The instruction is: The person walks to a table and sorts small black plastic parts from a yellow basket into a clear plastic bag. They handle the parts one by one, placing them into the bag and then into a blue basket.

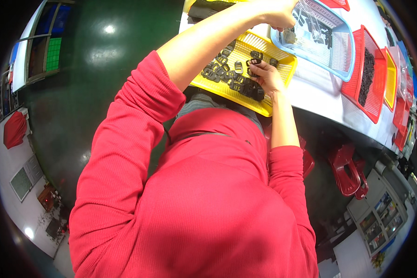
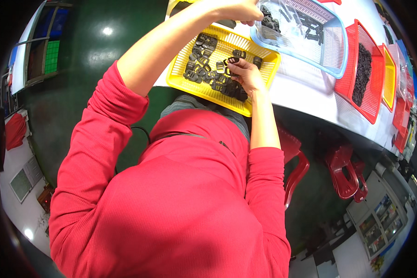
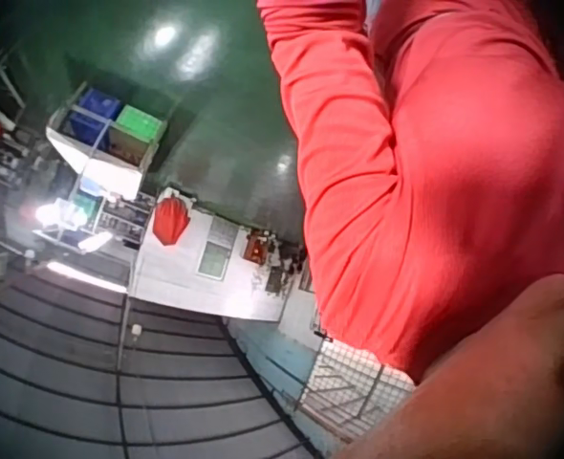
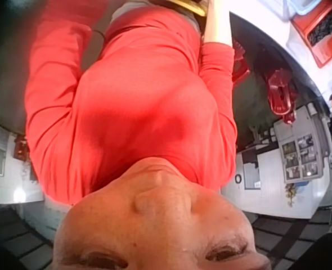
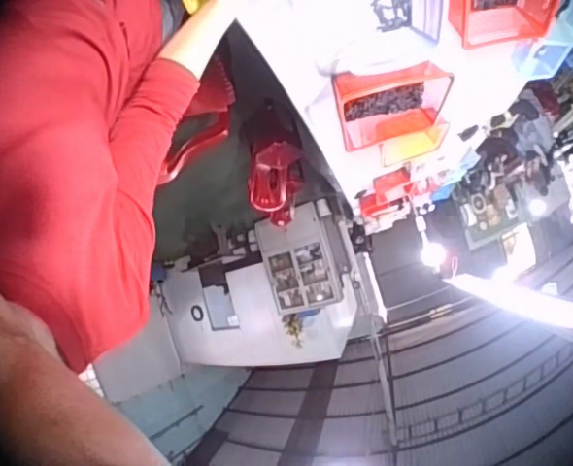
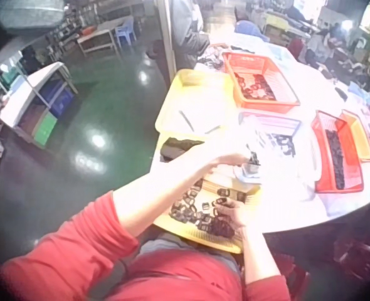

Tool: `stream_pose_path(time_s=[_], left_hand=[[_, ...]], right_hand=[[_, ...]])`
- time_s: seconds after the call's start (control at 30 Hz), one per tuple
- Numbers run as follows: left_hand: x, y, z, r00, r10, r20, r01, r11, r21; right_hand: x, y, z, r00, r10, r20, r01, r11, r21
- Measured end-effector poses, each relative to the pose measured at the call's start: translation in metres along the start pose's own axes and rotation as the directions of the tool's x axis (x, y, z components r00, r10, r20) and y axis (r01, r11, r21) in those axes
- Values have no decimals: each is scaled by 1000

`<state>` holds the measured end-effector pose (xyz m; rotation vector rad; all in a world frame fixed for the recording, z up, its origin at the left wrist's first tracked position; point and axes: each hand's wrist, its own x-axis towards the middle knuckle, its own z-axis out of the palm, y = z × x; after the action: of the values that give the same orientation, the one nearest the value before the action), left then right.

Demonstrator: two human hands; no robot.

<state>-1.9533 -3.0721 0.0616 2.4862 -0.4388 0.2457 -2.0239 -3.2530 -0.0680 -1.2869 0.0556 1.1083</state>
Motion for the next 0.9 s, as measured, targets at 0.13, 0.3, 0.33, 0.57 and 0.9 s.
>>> stream_pose_path(time_s=[0.13,0.3,0.33,0.57,0.9], left_hand=[[1,-2,-1,1000,1,4,-1,1000,6],[4,-3,-2,999,21,27,-22,1000,23],[5,-2,-1,999,19,38,-20,1000,21],[6,-9,6,977,202,-70,-181,956,230],[2,4,-7,998,-5,-69,7,999,32]], right_hand=[[-21,-24,6,980,-63,188,-11,928,371],[15,-10,5,988,62,-140,-141,733,-665],[21,5,8,955,-284,-84,64,476,-877],[34,31,40,877,-476,-66,23,179,-984],[31,29,40,814,-579,-33,106,205,-973]])
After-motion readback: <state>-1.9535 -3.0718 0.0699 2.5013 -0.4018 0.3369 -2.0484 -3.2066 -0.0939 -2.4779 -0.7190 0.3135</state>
